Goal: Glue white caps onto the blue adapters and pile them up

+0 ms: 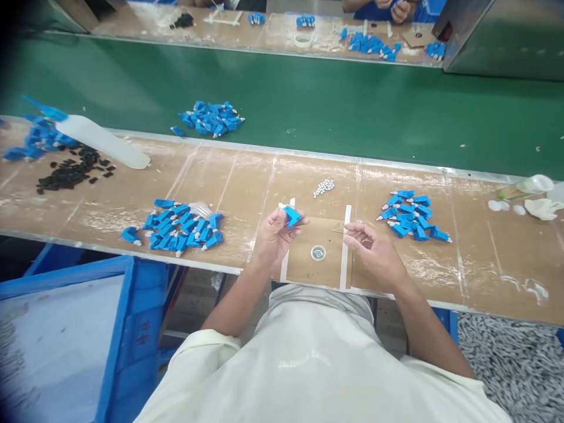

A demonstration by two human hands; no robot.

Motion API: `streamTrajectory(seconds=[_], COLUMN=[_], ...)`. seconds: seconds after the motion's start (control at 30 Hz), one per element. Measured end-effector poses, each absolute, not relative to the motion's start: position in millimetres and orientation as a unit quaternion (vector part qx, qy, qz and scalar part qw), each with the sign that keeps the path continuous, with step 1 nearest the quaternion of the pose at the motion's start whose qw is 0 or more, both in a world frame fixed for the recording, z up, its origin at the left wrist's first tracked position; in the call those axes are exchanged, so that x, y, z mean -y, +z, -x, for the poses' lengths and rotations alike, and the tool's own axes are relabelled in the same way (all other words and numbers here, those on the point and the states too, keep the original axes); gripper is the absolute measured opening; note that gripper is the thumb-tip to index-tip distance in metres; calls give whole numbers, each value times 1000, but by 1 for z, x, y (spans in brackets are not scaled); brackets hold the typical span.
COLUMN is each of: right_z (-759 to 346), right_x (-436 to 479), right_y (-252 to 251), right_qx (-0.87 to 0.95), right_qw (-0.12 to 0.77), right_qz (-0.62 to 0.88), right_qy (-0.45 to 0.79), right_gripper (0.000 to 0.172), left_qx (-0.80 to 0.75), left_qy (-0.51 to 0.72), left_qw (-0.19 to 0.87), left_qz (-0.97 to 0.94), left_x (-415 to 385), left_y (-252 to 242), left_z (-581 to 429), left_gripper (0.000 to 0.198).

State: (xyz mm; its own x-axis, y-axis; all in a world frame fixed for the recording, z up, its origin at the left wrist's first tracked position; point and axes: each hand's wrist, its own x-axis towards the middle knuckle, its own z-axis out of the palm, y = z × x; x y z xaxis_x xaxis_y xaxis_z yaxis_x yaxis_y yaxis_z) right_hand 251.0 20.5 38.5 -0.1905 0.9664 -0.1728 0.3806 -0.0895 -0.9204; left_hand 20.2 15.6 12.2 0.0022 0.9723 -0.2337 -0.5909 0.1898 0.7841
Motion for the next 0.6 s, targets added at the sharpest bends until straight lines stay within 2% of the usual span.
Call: streamTrajectory(seconds=[0.13, 0.27, 0.43, 0.6], right_z=[-243, -226, -223, -221], right_x=[-18, -16, -18, -12], right_y=[7, -8, -7, -3], right_qx=[598, 585, 623, 705], right_qw=[236, 254, 293, 308], right_qz=[543, 524, 496, 470], right_qy=[540, 565, 529, 432], right_gripper=[52, 48, 37, 28], left_qx=[-421, -416, -393, -380], left_qy=[579, 573, 588, 590], left_qw=[678, 693, 700, 706], left_qz=[-168, -134, -100, -94], left_x=[-12, -8, -8, -7], left_y=[-13, -22, -20, -20], left_z=[-17, -24, -25, -24], left_gripper=[42, 39, 39, 38])
